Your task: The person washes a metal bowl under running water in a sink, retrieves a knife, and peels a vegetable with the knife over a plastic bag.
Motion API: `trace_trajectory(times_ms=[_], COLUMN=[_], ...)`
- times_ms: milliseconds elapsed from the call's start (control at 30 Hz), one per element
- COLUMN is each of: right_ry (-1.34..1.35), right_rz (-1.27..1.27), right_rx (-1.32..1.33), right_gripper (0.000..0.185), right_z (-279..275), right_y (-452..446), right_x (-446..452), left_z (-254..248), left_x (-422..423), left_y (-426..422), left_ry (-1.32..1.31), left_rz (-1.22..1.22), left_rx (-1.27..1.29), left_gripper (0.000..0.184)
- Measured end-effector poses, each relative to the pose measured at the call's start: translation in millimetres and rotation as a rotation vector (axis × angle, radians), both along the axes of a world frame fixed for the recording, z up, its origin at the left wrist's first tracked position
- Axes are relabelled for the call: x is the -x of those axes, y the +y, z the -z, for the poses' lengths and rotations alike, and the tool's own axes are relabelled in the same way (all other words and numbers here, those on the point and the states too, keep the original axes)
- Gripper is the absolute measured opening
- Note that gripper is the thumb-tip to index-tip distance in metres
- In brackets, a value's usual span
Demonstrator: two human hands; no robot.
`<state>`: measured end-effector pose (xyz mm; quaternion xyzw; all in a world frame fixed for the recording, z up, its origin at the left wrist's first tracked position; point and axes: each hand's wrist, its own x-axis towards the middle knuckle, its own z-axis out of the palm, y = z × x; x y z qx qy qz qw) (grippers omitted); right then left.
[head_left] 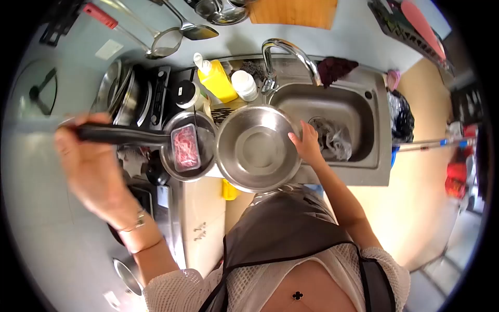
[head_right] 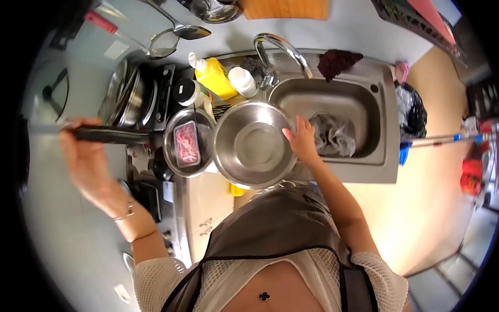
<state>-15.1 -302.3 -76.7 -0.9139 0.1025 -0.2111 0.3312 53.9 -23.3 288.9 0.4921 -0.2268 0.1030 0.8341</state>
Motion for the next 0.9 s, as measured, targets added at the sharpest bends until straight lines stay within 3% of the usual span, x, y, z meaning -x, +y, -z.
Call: trace_trajectory(times_ms=[33,67,100,133,167,233,367,433,467,500,567,600,700,767,800,833,900], right_ry=[0.045,0.107,0.120,0.066,0.005,-0.045,0.164,0.210,0.173,0.179,-0.119,-0.239,-0.373,-0.196,-0.208,-0.180,-0.131], right_rz=[-0.066,-0.126,-0.148,-0.318,-0.479,-0.663,-0.945,-1.002,-1.150,-1.140,-1.314,-1.178,-1.237,-1.140,-0.970,-0.977,-0.860], right_rx=[-0.277,-0.549,-0.538,-0.746,-0.951,-1.192,-1.569,-1.745,-1.750,-1.755,-1.915,-1.962,-2.135,-2.068,-1.991,-1.978,-1.964], right_gripper=[0.042,0.044,0.044,0.043,0.043,0.051,0.080,0.091,0.087,0.087,0.073,0.064,0.065,0.066,0.063,0.061,0.060], right_z=[-31.8,-62.1,-87.9,-113.1,-134.4,-164.8,-172.8,-169.5,-160.8,-158.1,-152.1,-153.8,-154.7,-167.1,-170.9,-167.5,-162.5], right_y=[-9.9,-26.7,-46.8,-67.3,-87.7,-124.3,-169.2,-177.7,-184.0,-190.0,-198.1,-202.3,-221.9,-238.0,-244.2,-256.8,-271.7], right_x=[3.4,7.8,13.3,12.5,9.7,1.0,-12.8,-8.8,-8.5,-3.4,14.9,26.6,46.9,64.1,73.1,80.2,101.8], left_z=[14.9,30.8,44.4,65.5,87.3,130.0,182.9,204.4,207.2,211.7,223.1,226.4,228.6,229.5,234.9,244.4,316.9], left_x=[15.8,29.3,46.2,55.8,63.8,80.9,113.3,128.2,133.8,138.9,149.3,155.5,172.8,165.6,151.3,131.7,102.0], left_y=[-31.4,-62.8,-96.7,-121.3,-146.2,-194.2,-270.4,-305.5,-320.3,-336.2,-362.5,-370.2,-387.8,-386.1,-378.7,-368.5,-351.3], left_ry=[0.031,0.156,0.186,0.289,0.331,0.609,0.910,0.884,0.932,0.940,1.019,1.038,1.169,1.023,0.848,0.648,0.164], left_rz=[-0.051,-0.011,-0.079,0.010,0.020,0.522,1.017,1.302,1.368,1.367,1.738,1.729,1.523,1.654,1.544,1.384,0.658], left_rx=[-0.090,0.070,-0.115,-0.099,-0.245,0.321,0.640,0.794,0.802,0.811,1.034,1.051,0.635,0.281,-0.194,-0.640,-1.059], left_gripper=[0.017,0.018,0.020,0.022,0.021,0.019,0.024,0.024,0.022,0.022,0.023,0.023,0.037,0.035,0.032,0.029,0.023])
